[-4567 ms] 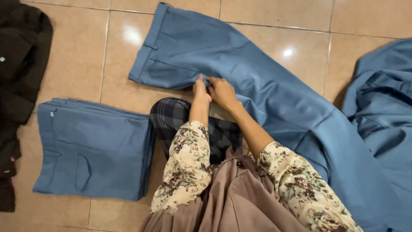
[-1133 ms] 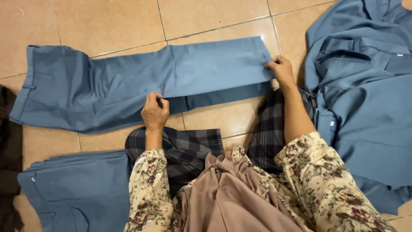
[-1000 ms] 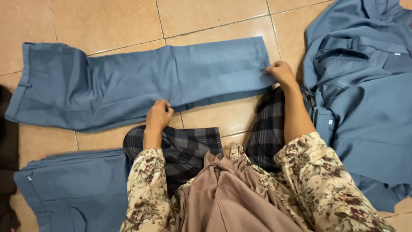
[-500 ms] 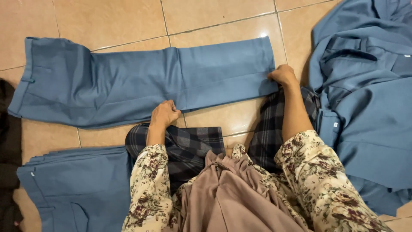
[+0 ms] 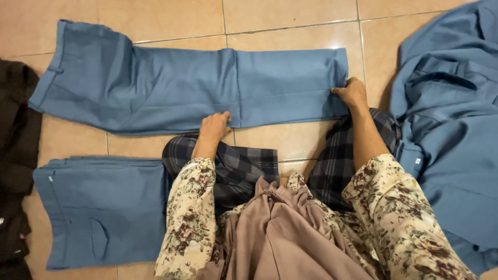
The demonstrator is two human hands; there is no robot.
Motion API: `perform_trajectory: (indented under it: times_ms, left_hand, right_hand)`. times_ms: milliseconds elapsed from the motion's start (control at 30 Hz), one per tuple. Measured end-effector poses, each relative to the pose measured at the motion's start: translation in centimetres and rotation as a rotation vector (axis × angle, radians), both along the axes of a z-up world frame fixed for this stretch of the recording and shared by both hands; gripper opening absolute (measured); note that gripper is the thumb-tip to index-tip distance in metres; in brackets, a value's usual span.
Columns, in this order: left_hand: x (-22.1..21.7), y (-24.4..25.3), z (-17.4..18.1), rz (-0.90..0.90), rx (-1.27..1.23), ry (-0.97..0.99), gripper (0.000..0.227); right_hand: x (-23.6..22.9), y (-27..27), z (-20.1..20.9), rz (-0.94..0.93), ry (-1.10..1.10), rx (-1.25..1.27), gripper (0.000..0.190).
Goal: Folding blue trousers into neat rectangular stacks on the floor.
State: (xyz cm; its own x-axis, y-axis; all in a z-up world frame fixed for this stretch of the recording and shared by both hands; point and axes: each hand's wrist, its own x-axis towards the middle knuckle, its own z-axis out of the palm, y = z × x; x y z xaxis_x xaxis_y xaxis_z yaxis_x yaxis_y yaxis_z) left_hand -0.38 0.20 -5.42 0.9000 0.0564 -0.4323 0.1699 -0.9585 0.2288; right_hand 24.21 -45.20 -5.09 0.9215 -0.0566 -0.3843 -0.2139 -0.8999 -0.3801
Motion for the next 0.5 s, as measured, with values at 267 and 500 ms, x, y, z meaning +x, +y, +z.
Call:
perform_trajectory:
  times_ms: [267, 500]
  left_hand:
    - [0.2, -0.2, -4.2, -0.066, 0.063, -0.048, 0.045]
    - [-0.2, -0.3, -4.9, -0.123, 0.154, -0.165, 0.057]
  right_hand:
    - [-2.9, 5.2, 7.7, -0.242, 0.135, 0.912, 0.079]
    - [1.8, 1.5, 9.9, -0.232, 0.165, 1.249, 0.073]
